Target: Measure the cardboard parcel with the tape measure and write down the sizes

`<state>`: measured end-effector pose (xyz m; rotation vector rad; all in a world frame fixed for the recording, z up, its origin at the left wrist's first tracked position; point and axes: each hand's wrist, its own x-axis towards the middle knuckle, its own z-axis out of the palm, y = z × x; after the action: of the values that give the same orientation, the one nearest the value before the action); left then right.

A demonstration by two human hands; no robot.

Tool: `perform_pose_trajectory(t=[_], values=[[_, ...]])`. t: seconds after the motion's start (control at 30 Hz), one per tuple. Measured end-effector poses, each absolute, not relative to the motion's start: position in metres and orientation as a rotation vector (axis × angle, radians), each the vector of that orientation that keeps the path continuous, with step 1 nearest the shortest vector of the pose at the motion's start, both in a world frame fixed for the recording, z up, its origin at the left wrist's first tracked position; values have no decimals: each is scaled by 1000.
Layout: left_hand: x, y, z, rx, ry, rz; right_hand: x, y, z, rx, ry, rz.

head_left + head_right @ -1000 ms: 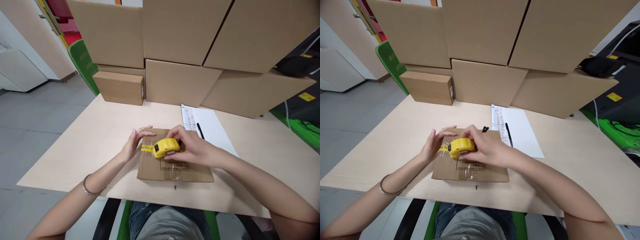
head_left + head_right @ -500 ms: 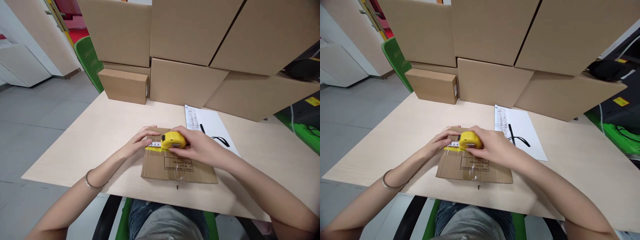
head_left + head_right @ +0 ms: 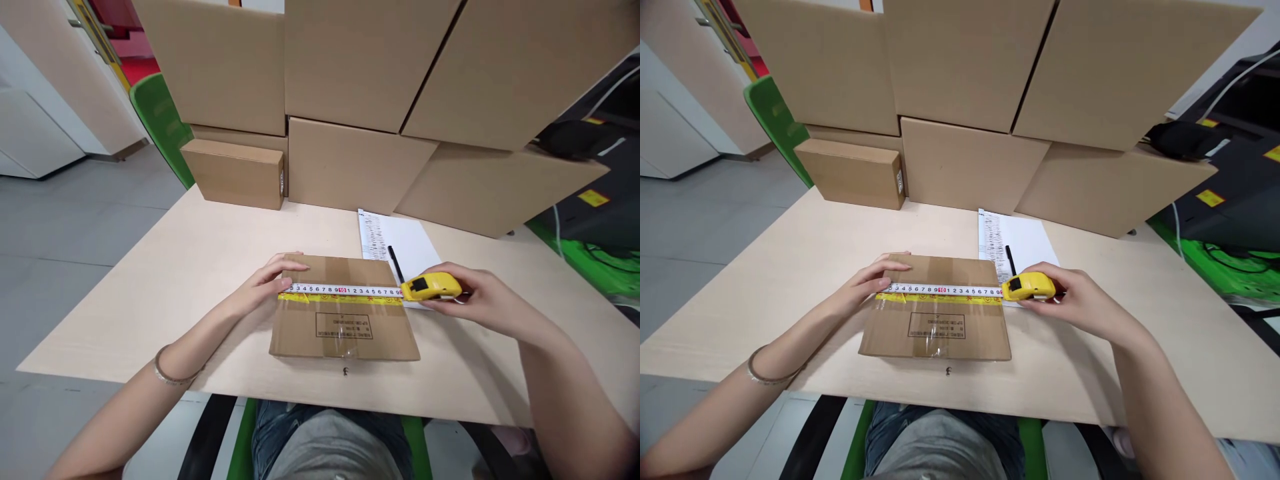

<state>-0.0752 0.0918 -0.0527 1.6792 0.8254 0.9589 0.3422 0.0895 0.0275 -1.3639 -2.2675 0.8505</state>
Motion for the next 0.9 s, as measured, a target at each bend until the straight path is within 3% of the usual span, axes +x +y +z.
perform_pose_trajectory(t=[0.27,0.43,0.57,0.7,0.9], values=[[-77,94,-58,1680,829,958,241,101,66,-1128,-2507,785],[-74,97,-65,1594,717,1032,162,110,65,-674,-2712,720],[-75,89,-44,1687,847,981,179,111,70,-513,-2625,786],[-57,50,2,2135,1317,838,231,96,79,-385,-2555,1000],[-3,-7,20,2581,954,773,257,63,74,-479,-2712,1145]])
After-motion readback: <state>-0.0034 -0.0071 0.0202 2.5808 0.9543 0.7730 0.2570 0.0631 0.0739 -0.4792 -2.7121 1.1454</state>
